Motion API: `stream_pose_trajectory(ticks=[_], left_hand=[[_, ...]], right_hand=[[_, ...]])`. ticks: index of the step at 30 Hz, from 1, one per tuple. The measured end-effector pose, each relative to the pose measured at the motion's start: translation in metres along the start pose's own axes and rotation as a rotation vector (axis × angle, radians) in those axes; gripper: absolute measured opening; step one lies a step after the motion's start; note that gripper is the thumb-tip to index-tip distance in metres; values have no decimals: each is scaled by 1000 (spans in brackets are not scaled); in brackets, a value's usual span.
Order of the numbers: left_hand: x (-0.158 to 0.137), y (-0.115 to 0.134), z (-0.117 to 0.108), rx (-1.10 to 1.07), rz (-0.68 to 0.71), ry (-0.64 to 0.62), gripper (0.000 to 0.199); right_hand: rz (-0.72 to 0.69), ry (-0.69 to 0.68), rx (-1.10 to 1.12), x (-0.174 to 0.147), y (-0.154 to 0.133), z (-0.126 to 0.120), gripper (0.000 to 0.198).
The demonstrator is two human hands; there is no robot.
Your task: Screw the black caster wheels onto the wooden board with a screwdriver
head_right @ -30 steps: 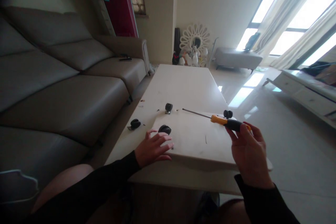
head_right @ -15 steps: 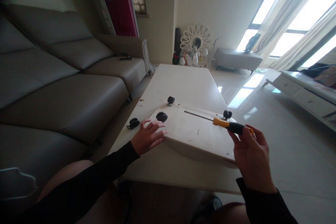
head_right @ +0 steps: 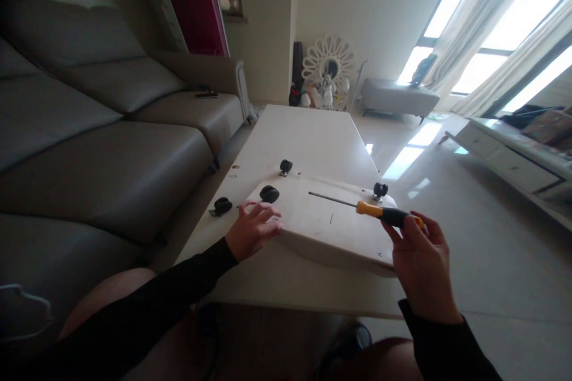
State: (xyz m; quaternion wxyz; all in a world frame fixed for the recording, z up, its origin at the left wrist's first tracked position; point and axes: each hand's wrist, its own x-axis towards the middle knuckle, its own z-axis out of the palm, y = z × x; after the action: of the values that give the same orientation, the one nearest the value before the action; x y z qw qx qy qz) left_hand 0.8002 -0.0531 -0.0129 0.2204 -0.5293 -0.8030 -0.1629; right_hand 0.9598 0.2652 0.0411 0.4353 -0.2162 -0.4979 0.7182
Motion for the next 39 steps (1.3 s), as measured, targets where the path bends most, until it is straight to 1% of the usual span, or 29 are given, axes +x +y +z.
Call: stream_pose_trajectory(ticks=[6, 9, 16, 20, 23, 24, 27, 29, 30, 33, 39], left_hand=[[3, 0, -3, -30, -18, -2, 7], [3, -6, -2, -37, -37, 9, 7], [10, -41, 3, 14, -187, 0, 16], [12, -47, 1, 0, -283, -2, 16], [11, -41, -10, -140, -372, 24, 33], [11, -37, -14, -227, -395, 42, 33], [11, -24, -26, -563, -449, 70, 20], [12, -17, -30, -738, -492, 51, 21], [13, -14, -31, -792, -516, 39, 23], [13, -10, -29, -872, -561, 7, 27], [9, -16, -22, -840, -602, 19, 14]], right_hand=[[13, 0, 15, 0, 1, -1, 28], [20, -10, 23, -3, 0, -1, 29], [27, -9, 35, -8, -3, -1, 33], [28, -15, 32, -7, -3, 0, 33], [56, -21, 10, -10, -2, 7, 35], [67, -28, 6, -12, -1, 10, 36], [84, -76, 3, -21, 1, 22, 39], [80, -120, -9, -28, 3, 30, 38], [72, -139, -20, -32, 4, 35, 38], [44, -186, -49, -40, 7, 47, 40], [34, -243, -57, -47, 16, 65, 36]])
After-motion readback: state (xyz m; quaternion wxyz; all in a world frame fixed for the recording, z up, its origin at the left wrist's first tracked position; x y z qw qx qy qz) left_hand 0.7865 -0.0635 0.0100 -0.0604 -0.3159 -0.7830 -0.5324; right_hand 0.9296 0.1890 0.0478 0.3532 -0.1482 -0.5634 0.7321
